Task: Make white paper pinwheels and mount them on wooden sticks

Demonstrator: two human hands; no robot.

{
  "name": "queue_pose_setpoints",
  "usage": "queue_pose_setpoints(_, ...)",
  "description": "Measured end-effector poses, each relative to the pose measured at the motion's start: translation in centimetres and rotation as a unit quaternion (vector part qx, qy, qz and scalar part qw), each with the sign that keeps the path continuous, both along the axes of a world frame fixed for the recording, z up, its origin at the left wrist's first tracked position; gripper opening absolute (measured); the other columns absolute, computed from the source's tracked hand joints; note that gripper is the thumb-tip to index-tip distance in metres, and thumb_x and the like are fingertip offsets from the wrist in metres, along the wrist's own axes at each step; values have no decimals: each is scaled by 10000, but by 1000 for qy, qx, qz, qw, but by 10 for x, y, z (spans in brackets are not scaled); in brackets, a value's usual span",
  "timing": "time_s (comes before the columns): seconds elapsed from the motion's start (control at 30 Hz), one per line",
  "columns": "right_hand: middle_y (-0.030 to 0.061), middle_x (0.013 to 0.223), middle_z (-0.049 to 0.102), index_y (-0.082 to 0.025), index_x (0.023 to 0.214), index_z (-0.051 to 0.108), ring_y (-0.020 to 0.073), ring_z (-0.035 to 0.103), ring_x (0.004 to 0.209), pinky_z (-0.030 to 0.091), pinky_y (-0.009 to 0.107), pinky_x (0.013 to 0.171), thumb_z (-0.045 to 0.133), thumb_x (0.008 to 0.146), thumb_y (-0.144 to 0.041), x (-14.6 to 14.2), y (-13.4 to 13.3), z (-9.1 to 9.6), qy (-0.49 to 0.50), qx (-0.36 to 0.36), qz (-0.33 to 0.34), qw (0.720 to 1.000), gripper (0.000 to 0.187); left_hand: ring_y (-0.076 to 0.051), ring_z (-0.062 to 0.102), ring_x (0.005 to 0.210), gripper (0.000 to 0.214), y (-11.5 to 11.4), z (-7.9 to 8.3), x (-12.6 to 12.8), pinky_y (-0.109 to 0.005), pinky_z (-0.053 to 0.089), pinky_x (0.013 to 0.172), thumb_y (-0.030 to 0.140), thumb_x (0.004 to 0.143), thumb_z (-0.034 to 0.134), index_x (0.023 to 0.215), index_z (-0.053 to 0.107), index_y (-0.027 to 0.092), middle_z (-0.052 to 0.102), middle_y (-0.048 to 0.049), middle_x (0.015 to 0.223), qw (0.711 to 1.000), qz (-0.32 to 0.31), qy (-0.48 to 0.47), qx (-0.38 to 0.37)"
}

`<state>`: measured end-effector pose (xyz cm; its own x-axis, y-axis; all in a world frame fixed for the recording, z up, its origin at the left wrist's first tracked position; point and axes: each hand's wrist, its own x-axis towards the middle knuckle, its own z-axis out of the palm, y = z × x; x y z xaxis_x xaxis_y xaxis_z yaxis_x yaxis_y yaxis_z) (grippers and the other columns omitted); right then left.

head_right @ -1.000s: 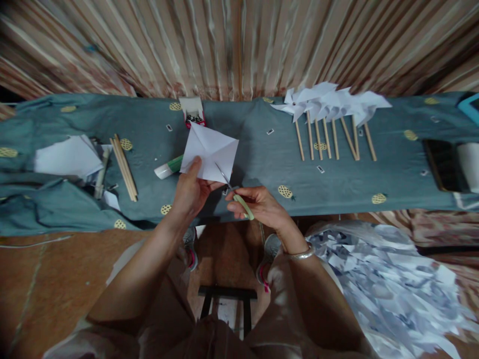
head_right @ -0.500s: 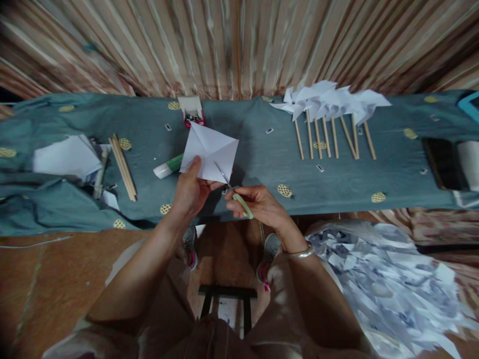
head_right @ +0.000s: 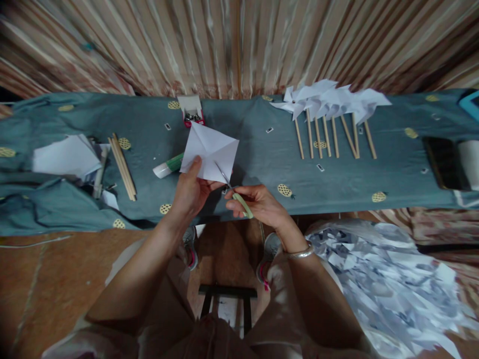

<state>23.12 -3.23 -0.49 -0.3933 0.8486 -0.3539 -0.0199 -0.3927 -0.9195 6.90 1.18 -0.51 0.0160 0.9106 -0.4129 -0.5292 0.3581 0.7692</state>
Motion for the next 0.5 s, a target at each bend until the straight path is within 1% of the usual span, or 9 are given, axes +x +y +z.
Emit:
queue_pose_setpoints(0.13, -24, 566, 600, -149, 861, 727, 78, 517, 475, 458, 225, 470, 824, 676, -489, -1, 0, -2, -1, 5, -9, 1000, 399, -204, 743, 807, 437, 0, 0, 0, -303, 612, 708, 415, 892, 595, 1262, 565, 185, 764, -56, 883, 1000, -4, 1, 1)
queue_pose_setpoints(0.23, -27, 566, 601, -148, 850, 719, 73, 526, 473, 456, 213, 465, 827, 671, -495, -1, 0, -2, 2, 0, -14, 1000, 405, -206, 740, 801, 447, 0, -1, 0, -319, 610, 724, 410, 892, 591, 1274, 560, 180, 765, -59, 884, 1000, 0, 0, 1)
queue_pose_setpoints(0.4, -28, 563, 601, -149, 827, 717, 71, 520, 472, 440, 211, 466, 862, 613, -496, -2, 0, -1, 2, -15, -19, 1000, 434, -184, 726, 733, 452, 0, -3, 0, -271, 600, 653, 422, 890, 599, 1273, 567, 185, 762, -55, 850, 1000, -1, 4, -4)
queue_pose_setpoints(0.5, -26, 563, 602, -152, 866, 732, 75, 508, 470, 427, 221, 468, 845, 638, -501, -2, 0, -1, -7, -4, -13, 1000, 432, -178, 718, 713, 482, -1, -4, 0, -261, 593, 622, 425, 875, 617, 1288, 559, 184, 761, -47, 850, 1000, -1, 1, 2)
